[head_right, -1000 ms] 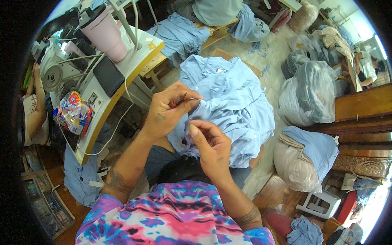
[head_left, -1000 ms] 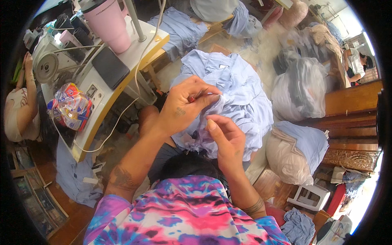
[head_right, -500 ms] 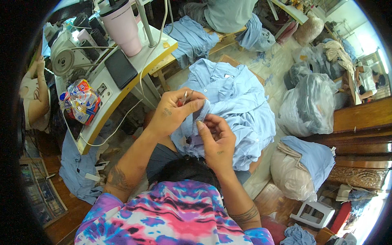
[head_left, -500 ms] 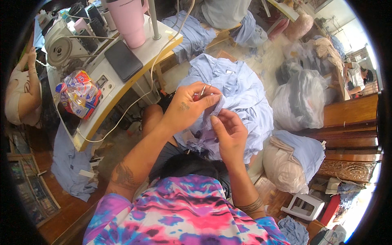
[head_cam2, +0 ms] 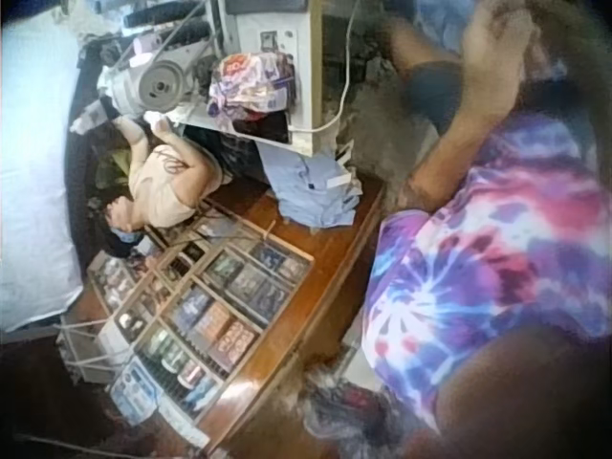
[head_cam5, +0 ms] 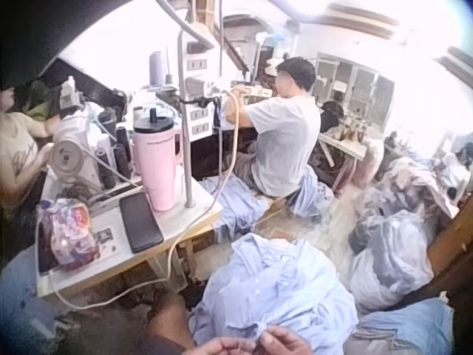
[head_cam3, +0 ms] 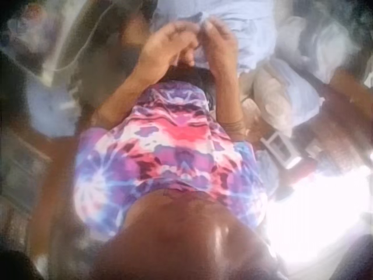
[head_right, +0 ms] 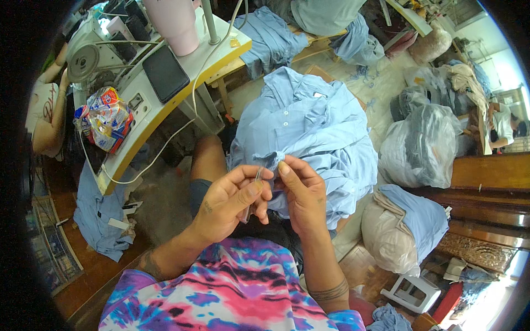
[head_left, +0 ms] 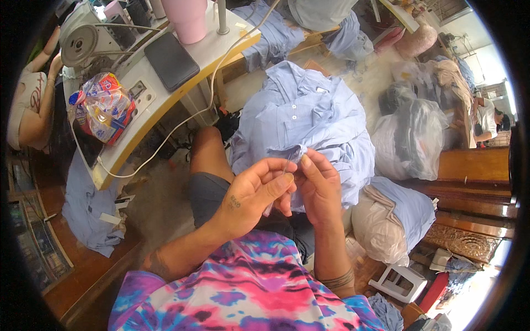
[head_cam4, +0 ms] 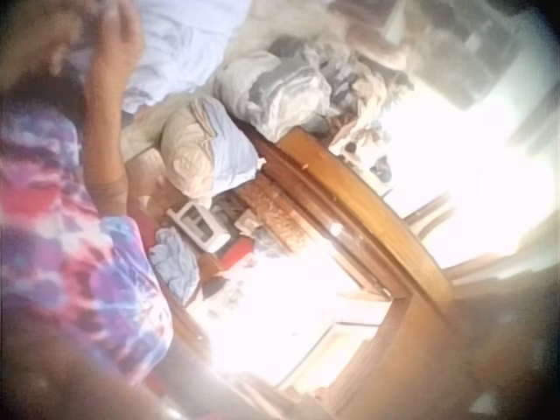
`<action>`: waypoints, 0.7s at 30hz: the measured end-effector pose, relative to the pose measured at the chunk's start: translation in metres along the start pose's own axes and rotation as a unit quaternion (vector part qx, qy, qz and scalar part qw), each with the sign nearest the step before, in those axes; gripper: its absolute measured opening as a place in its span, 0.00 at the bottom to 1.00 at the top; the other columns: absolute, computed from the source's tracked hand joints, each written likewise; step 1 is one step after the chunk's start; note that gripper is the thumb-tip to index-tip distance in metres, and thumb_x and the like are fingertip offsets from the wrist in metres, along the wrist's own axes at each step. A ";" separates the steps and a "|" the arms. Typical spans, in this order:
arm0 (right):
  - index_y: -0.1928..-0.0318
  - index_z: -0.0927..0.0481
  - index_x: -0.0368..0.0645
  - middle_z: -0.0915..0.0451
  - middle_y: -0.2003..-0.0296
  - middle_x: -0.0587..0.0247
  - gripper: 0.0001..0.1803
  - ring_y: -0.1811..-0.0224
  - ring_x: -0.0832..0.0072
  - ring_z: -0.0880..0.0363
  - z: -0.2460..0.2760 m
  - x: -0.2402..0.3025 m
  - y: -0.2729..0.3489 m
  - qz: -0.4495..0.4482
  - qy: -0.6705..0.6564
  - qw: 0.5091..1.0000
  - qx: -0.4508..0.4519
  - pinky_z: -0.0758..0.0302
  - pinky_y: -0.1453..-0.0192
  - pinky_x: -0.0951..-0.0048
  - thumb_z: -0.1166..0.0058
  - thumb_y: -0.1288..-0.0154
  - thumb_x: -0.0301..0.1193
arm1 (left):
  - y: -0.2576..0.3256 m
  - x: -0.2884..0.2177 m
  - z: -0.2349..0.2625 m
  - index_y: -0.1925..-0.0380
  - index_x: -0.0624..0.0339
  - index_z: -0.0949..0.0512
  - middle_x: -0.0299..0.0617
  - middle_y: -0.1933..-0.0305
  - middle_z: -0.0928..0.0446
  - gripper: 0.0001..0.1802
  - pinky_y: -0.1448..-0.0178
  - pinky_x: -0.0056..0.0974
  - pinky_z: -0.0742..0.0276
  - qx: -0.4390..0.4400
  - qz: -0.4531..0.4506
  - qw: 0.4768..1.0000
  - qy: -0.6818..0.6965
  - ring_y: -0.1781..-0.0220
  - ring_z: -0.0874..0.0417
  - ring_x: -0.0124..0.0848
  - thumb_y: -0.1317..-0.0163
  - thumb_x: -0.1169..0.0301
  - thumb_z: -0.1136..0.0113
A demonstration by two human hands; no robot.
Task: The person uses a pair of snips to trim loose threads from several blue button-down shirts, handling them one at a time from a pile at a workspace.
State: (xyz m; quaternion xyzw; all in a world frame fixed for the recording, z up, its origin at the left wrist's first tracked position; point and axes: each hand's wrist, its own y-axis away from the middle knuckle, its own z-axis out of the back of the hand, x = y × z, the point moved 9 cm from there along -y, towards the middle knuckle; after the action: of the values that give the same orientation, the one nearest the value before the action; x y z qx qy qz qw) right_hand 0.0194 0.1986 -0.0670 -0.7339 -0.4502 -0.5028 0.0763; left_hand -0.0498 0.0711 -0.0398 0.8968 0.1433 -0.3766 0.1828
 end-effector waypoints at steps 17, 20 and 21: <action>0.42 0.16 0.33 0.13 0.57 0.55 0.14 0.63 0.74 0.19 -0.005 -0.003 0.008 -0.019 -0.001 1.000 0.018 0.20 0.54 0.72 0.38 0.24 0.26 | -0.004 0.023 0.004 0.37 0.66 0.29 0.43 0.53 0.21 0.20 0.63 0.36 0.12 -0.003 0.004 0.998 0.063 0.67 0.14 0.29 0.18 0.63 0.46; 0.42 0.16 0.33 0.12 0.58 0.55 0.15 0.62 0.75 0.18 -0.004 -0.005 0.008 -0.016 0.012 1.000 0.014 0.20 0.53 0.72 0.38 0.24 0.27 | -0.004 0.021 0.006 0.37 0.66 0.28 0.42 0.53 0.21 0.20 0.66 0.33 0.15 -0.009 -0.001 0.999 0.037 0.67 0.15 0.27 0.18 0.63 0.45; 0.42 0.16 0.32 0.12 0.58 0.55 0.15 0.62 0.75 0.18 -0.004 -0.005 0.008 -0.013 0.019 1.000 0.011 0.20 0.52 0.72 0.38 0.24 0.28 | -0.004 0.020 0.006 0.37 0.66 0.28 0.42 0.53 0.21 0.20 0.67 0.32 0.16 -0.009 -0.001 1.000 0.027 0.67 0.15 0.27 0.19 0.63 0.44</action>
State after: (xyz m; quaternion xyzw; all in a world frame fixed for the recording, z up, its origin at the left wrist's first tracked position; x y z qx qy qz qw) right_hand 0.0227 0.1892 -0.0662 -0.7173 -0.4640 -0.5127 0.0860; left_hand -0.0419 0.0743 -0.0588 0.9048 0.1527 -0.3515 0.1860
